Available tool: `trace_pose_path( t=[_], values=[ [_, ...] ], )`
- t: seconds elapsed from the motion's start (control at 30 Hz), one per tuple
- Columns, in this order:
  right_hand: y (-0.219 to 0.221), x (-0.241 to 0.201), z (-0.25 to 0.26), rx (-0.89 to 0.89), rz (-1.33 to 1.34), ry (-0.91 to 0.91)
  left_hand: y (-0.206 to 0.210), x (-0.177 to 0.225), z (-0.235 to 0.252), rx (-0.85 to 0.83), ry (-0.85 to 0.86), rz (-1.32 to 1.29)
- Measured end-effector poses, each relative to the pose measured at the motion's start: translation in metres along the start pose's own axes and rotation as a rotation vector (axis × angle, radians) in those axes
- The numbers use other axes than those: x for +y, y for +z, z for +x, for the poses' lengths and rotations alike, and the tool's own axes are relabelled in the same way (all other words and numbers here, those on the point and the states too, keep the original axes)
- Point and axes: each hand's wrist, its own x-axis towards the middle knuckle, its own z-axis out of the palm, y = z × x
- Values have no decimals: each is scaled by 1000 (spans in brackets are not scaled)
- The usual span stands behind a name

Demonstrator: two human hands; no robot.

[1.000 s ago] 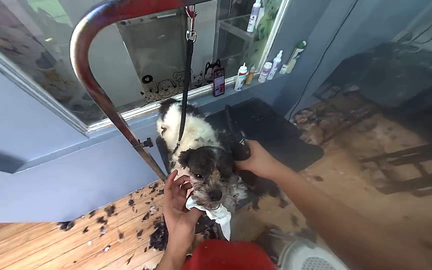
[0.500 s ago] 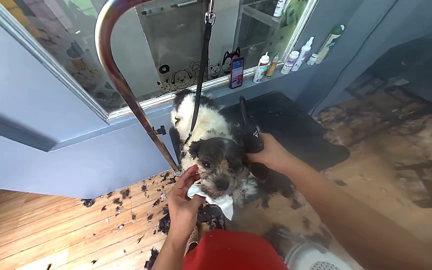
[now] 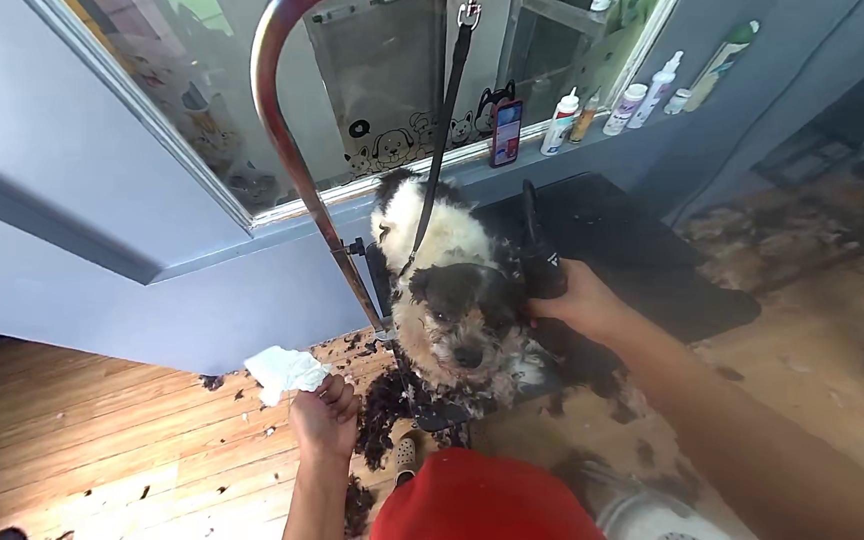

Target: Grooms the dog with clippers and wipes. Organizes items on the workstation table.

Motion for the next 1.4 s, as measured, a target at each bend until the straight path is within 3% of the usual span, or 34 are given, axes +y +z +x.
trace_pose_path(
  t=[0.1, 0.23, 0.3, 0.63, 0.97, 1.13, 1.4],
  values=[
    [3, -2, -2, 4, -11, -17, -18, 10, 7, -98, -38, -34],
    [11, -8, -6, 20, -2, -18, -43, 25, 7, -512, -78, -265],
    [15, -13, -9, 38, 0, 1, -46, 28, 5, -629, -53, -351],
    [26, -10, -15, 64, 28, 7, -40, 33, -8, -655, -26, -485],
    [28, -12, -25, 88, -17, 19, -30, 42, -23, -856, -73, -569],
    [29, -13, -26, 97, 4, 28, -23, 43, -28, -816, -57, -598],
    [32, -14, -30, 101, 23, 44, -15, 41, -26, -447, -9, -788]
  ],
)
